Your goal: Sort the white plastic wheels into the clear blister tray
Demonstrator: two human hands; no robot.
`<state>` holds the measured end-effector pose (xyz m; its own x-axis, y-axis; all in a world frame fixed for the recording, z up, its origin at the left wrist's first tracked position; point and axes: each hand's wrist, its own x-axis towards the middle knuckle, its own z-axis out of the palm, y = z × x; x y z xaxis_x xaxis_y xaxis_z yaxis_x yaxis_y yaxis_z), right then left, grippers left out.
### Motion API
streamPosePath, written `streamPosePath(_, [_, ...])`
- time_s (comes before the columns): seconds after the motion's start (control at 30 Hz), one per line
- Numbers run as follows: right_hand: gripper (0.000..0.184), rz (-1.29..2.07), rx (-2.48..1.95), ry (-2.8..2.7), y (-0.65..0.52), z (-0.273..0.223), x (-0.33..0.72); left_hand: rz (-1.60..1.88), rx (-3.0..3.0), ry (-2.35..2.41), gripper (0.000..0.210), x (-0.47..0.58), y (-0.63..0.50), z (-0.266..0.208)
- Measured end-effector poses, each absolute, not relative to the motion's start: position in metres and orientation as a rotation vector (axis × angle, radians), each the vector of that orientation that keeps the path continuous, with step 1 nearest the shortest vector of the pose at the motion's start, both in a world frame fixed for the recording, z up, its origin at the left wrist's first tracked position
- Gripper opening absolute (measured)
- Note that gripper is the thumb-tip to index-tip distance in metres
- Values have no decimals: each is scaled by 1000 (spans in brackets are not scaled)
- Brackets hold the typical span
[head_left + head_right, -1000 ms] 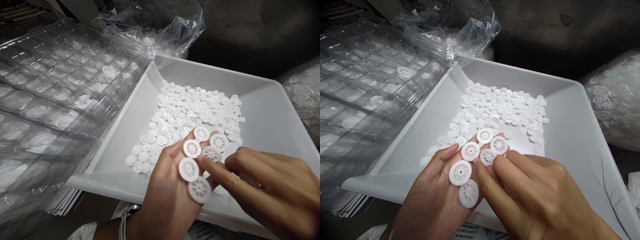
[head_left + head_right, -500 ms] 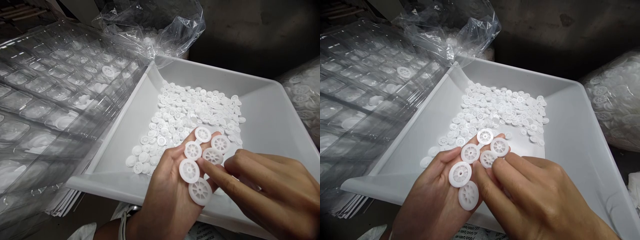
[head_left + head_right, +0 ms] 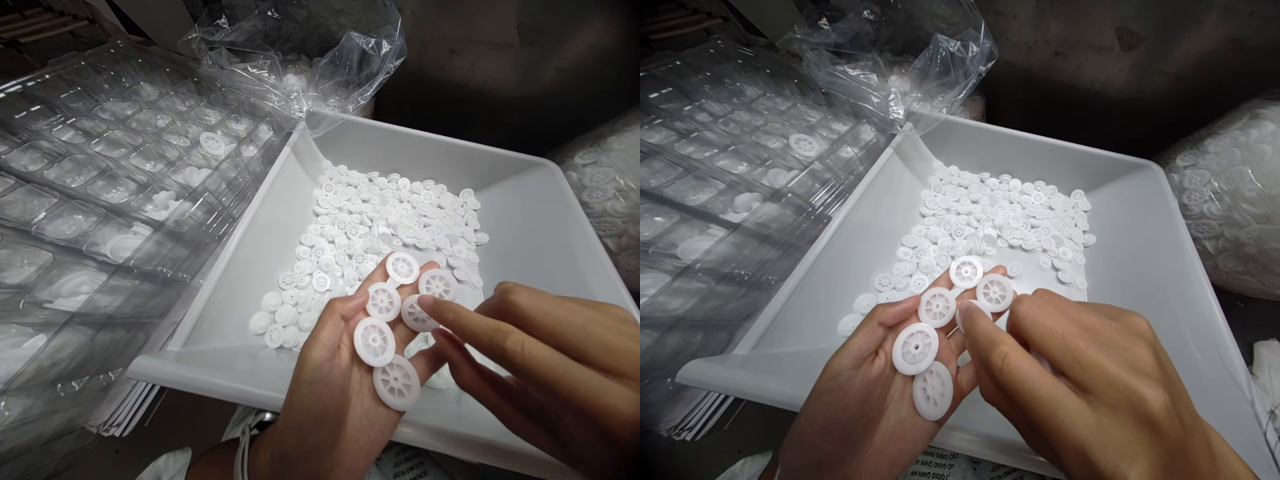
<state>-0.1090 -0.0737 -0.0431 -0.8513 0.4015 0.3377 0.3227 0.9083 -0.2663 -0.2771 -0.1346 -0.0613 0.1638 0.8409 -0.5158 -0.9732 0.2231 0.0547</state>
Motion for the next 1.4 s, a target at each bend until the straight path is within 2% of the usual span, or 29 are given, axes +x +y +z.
streamPosePath(0.17, [37, 177, -466, -2696, -68, -46, -110, 1305, -288, 465, 46, -277, -134, -61])
streamPosePath(0.4, [44, 145, -493, -2733, -66, -52, -108, 1315, -298, 472, 43, -277, -135, -60])
streamPosePath(0.6, [22, 53, -531, -2660, -70, -52, -112, 1334, -298, 469, 42, -277, -134, -59])
streamPosePath(0.67, [20, 115, -559, -2664, -71, -49, -115, 1334, -311, 480, 43, -277, -135, -58])
streamPosePath(0.77, [21, 305, -573, -2703, -71, -45, -117, 1331, -340, 525, 43, -277, -136, -57])
streamPosePath(1.1, [23, 619, -652, -2702, -65, -39, -117, 1369, -363, 566, 51, -277, -130, -56])
streamPosePath(1.23, [20, 576, -764, -2661, -65, -36, -113, 1366, -389, 630, 56, -277, -133, -55])
streamPosePath(1.4, [31, 541, -869, -2602, -60, -39, -106, 1382, -373, 628, 60, -275, -134, -57])
